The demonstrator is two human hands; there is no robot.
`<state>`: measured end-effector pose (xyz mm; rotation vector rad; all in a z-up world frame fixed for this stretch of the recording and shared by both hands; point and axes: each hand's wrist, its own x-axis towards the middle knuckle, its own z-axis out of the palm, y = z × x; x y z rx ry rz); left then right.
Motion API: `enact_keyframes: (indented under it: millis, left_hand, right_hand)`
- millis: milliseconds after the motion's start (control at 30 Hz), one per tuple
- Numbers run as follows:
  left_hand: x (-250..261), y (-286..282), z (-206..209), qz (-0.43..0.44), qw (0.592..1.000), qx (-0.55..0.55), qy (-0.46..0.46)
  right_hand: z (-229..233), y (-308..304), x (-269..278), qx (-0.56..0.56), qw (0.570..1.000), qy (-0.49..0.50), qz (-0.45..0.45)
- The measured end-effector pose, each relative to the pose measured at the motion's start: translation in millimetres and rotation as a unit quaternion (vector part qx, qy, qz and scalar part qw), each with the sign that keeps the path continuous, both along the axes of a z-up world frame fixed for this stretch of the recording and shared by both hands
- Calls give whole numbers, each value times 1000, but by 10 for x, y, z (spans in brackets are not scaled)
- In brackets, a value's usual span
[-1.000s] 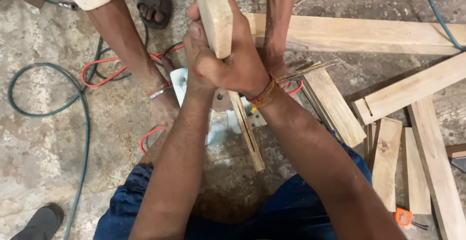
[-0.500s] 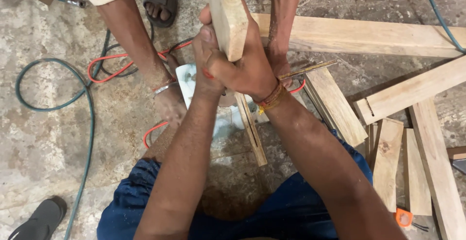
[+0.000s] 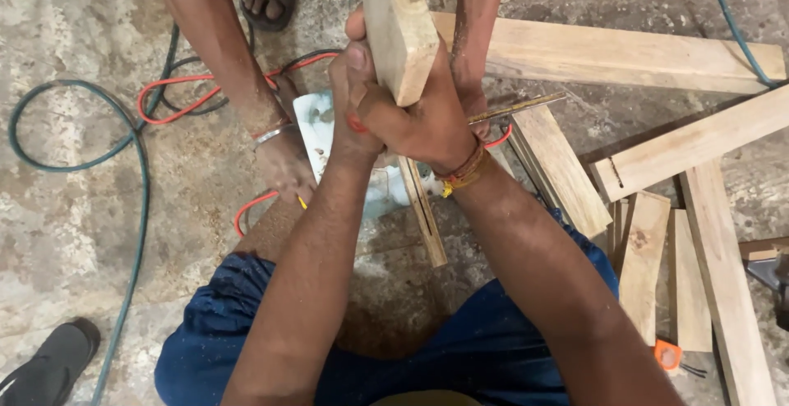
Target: The person uses a small electric router to shape the edges of wooden planks.
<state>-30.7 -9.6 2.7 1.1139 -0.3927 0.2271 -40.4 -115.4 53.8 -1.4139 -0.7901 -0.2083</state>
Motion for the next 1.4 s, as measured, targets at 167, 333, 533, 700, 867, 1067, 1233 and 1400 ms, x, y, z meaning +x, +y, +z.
enact_keyframes:
  millis: [167, 333, 533, 700, 867, 1067, 1233, 1400]
  left_hand:
    - [-25, -34, -75, 4, 1000, -6, -1]
    - [-154, -67, -122, -1, 1000, -9, -1]
    - [-357, -91, 55, -21, 999, -21, -17]
    - [-555, -143, 95, -85, 992, -85, 28]
    - [-1086, -306, -22, 2, 999, 44, -17]
    - [-2516, -389, -459, -101, 969, 83, 211]
    - [-3062, -288, -1009, -179, 906, 25, 383]
    - [-2902, -220, -499, -139, 916, -147, 345]
  right_hand:
    - [223, 19, -112, -37, 998, -30, -29]
    - [217, -26, -285, -44, 995, 65, -55]
    - [7, -181, -414, -40, 998, 38, -13]
    - [19, -250, -600, -58, 998, 30, -23]
    - [154, -404, -1193, -45, 992, 113, 20]
    - [-416, -1150, -2301, 10, 914, 405, 16]
    - [57, -1396, -2240, 289, 909, 297, -24]
    - [6, -1513, -2098, 397, 878, 259, -58]
